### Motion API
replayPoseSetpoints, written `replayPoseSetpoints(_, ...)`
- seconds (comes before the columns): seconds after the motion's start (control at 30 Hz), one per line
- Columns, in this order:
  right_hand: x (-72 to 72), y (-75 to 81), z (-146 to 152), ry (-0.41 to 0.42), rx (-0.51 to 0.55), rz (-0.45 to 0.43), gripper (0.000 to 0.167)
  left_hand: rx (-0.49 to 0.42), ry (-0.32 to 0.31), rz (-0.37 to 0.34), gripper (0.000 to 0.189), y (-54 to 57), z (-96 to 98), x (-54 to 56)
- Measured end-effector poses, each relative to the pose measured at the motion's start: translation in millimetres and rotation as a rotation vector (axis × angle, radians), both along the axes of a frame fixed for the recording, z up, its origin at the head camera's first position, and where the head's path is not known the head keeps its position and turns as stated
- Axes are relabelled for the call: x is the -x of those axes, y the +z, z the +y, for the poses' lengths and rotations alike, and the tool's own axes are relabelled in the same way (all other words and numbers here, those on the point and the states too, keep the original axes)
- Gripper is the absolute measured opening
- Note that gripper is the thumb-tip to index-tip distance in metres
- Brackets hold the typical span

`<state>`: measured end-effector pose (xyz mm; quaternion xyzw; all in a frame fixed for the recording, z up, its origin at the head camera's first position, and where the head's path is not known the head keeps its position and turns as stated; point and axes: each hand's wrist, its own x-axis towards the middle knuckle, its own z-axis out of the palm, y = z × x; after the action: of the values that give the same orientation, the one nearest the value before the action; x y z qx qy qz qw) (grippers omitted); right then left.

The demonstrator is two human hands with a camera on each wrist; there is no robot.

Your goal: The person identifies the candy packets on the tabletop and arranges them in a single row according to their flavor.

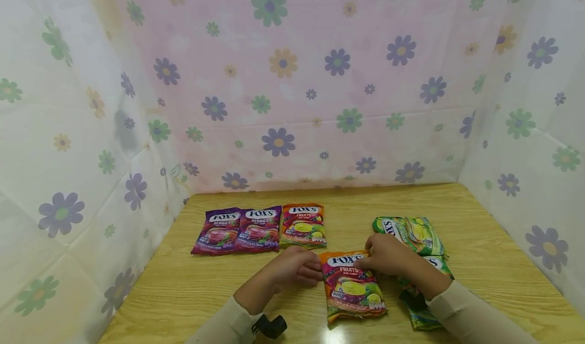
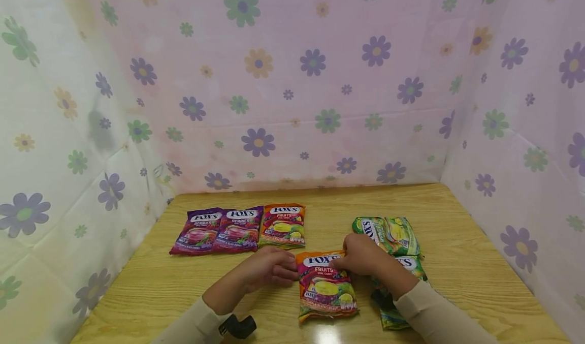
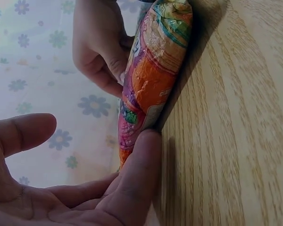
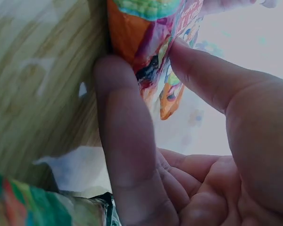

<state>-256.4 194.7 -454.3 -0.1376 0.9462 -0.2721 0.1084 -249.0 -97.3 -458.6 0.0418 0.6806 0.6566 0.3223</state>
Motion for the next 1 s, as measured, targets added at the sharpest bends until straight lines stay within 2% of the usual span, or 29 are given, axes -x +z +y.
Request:
replayPoseSetpoints(0.2,2.4,-2.6,1,-0.023,0.039,-0.041,0.068,0.001,-0.027,-0.037,0.042,0.8,-1.3,-0.7)
replayPoseSetpoints(0.43,-3.7,-2.9,7,-0.065,0.223,-0.135,0.07,-0.013,-0.015,-0.024,0.05,2.0,-1.0,-2.7)
replayPoseSetpoints(0.57,-5.3,-2.9,10,-0.053,0.3,-0.169,0.075,-0.014,-0.006,-0.005,0.055,3.0,-0.2,-4.4)
replayPoseSetpoints(0.8,-7.4,-3.4,14,-0.045,0.338,-0.159,0.081,0.017,0.0,0.002,0.058,3.8,0.0,-6.5)
replayPoseSetpoints(1.0,-10.0,-0.4,15,-0.054,0.425,-0.234,0.088,0.005,0.011,-0.033,0.06,4.7,0.0,-8.9)
